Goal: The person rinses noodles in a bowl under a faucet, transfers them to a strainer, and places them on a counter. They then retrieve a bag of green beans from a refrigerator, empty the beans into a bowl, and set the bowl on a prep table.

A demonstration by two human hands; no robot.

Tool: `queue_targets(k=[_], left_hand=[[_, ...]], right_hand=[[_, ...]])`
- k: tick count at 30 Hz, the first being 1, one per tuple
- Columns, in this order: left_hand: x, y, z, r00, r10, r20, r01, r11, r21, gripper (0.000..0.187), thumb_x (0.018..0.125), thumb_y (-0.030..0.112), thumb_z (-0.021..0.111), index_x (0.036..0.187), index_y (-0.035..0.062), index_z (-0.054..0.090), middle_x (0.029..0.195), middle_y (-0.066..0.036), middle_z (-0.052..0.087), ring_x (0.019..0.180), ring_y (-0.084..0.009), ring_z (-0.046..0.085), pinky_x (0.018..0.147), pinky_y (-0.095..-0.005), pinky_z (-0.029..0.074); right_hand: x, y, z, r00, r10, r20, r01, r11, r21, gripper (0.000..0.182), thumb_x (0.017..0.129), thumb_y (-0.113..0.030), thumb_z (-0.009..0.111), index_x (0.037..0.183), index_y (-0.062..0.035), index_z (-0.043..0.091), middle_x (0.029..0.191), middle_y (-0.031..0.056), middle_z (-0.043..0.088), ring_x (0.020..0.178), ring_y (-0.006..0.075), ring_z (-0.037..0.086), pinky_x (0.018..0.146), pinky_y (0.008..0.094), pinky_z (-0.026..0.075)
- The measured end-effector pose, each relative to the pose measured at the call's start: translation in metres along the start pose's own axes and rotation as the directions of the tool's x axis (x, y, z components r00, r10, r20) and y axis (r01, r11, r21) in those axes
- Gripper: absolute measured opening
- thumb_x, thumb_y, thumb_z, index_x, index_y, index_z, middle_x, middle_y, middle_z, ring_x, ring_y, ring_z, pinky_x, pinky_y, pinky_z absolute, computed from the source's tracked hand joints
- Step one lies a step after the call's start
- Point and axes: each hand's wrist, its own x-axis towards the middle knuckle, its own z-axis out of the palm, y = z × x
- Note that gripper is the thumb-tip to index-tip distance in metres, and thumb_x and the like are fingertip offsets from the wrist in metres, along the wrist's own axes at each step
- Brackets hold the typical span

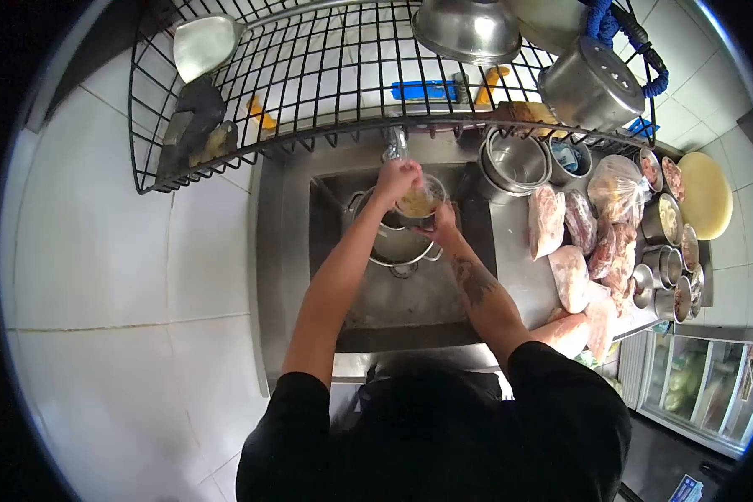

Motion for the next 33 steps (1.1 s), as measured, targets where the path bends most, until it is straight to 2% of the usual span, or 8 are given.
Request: queue_targets(k=[2, 6, 8, 12, 18, 20, 23, 33], left_hand=[[0.003, -0.002, -0.005, 0.998, -0.027, -0.058, 0.027, 1.000, 0.001, 0.008, 0.083, 0.004, 0.057, 0.082, -0.0017, 0.062, 0.069, -0.006, 0.062, 0.061, -0.0131, 0.061, 0.055, -0.0272, 0.049], [0.001, -0.016, -0.013, 0.999, -0.050, -0.008, 0.050, 0.978, 0.204, 0.009, 0.082, 0.007, 0.063, 0.088, -0.0004, 0.064, 0.078, -0.009, 0.066, 0.073, -0.0178, 0.066, 0.067, -0.0303, 0.054], [0.011, -0.039, -0.019, 0.983, 0.115, 0.143, -0.183, 0.638, 0.748, 0.023, 0.079, 0.012, 0.065, 0.098, -0.0011, 0.062, 0.093, -0.017, 0.067, 0.085, -0.0285, 0.066, 0.075, -0.0383, 0.053], [-0.013, -0.041, -0.012, 0.970, 0.135, 0.200, -0.239, 0.423, 0.874, 0.051, 0.074, 0.016, 0.065, 0.122, 0.0017, 0.055, 0.122, -0.024, 0.055, 0.115, -0.0423, 0.050, 0.098, -0.0444, 0.043], [0.007, -0.097, -0.013, 0.920, 0.385, 0.073, -0.274, 0.496, 0.824, 0.061, 0.080, 0.020, 0.063, 0.134, 0.0007, 0.043, 0.136, -0.024, 0.043, 0.127, -0.0448, 0.037, 0.107, -0.0446, 0.033], [0.002, -0.098, -0.009, 0.892, 0.413, 0.182, -0.302, 0.247, 0.921, 0.060, 0.083, 0.022, 0.061, 0.134, -0.0010, 0.041, 0.136, -0.025, 0.042, 0.125, -0.0456, 0.037, 0.109, -0.0481, 0.028], [0.025, -0.178, 0.015, 0.547, 0.706, -0.451, -0.382, 0.689, 0.615, 0.052, 0.084, 0.024, 0.058, 0.129, -0.0003, 0.046, 0.133, -0.023, 0.046, 0.123, -0.0415, 0.041, 0.108, -0.0531, 0.024], [-0.002, -0.162, 0.024, 0.745, 0.457, -0.486, -0.032, 0.753, 0.658, 0.043, 0.083, 0.023, 0.058, 0.120, 0.0024, 0.053, 0.123, -0.022, 0.053, 0.117, -0.0402, 0.046, 0.104, -0.0516, 0.030]], right_hand=[[-0.059, -0.139, 0.052, 0.885, 0.438, -0.158, -0.300, 0.795, 0.527, 0.050, 0.083, -0.019, 0.047, 0.132, -0.0127, 0.040, 0.130, 0.0159, 0.046, 0.108, 0.0400, 0.054, 0.081, 0.0616, 0.051], [-0.054, -0.135, 0.050, 0.899, 0.432, -0.072, -0.323, 0.765, 0.557, 0.052, 0.083, -0.018, 0.050, 0.133, -0.0120, 0.038, 0.129, 0.0170, 0.047, 0.104, 0.0386, 0.057, 0.076, 0.0585, 0.054], [-0.048, -0.131, 0.053, 0.953, 0.280, -0.119, -0.199, 0.870, 0.451, 0.065, 0.080, -0.014, 0.050, 0.142, -0.0226, 0.031, 0.129, 0.0142, 0.049, 0.109, 0.0383, 0.056, 0.078, 0.0594, 0.052], [-0.058, -0.175, 0.070, 0.950, 0.258, -0.176, -0.177, 0.909, 0.378, 0.066, 0.079, -0.016, 0.054, 0.142, -0.0194, 0.035, 0.124, 0.0132, 0.053, 0.107, 0.0366, 0.057, 0.077, 0.0556, 0.054], [-0.024, -0.156, 0.054, 0.935, -0.245, -0.255, 0.163, 0.939, -0.304, 0.061, 0.078, -0.020, 0.059, 0.137, -0.0106, 0.046, 0.112, 0.0207, 0.057, 0.094, 0.0342, 0.060, 0.073, 0.0491, 0.054], [-0.036, -0.183, 0.065, 0.848, -0.493, -0.195, 0.193, 0.629, -0.753, 0.059, 0.075, -0.021, 0.064, 0.131, -0.0085, 0.052, 0.114, 0.0263, 0.053, 0.106, 0.0406, 0.050, 0.080, 0.0513, 0.052], [-0.044, -0.212, 0.096, 0.894, -0.439, -0.087, 0.061, 0.314, -0.947, 0.069, 0.069, -0.032, 0.071, 0.133, -0.0180, 0.050, 0.131, 0.0284, 0.041, 0.118, 0.0479, 0.037, 0.092, 0.0565, 0.042], [-0.083, -0.252, 0.168, 0.897, -0.404, 0.178, 0.162, -0.075, -0.984, 0.061, 0.068, -0.020, 0.070, 0.127, -0.0244, 0.054, 0.139, 0.0238, 0.030, 0.127, 0.0472, 0.030, 0.079, 0.0630, 0.045]])
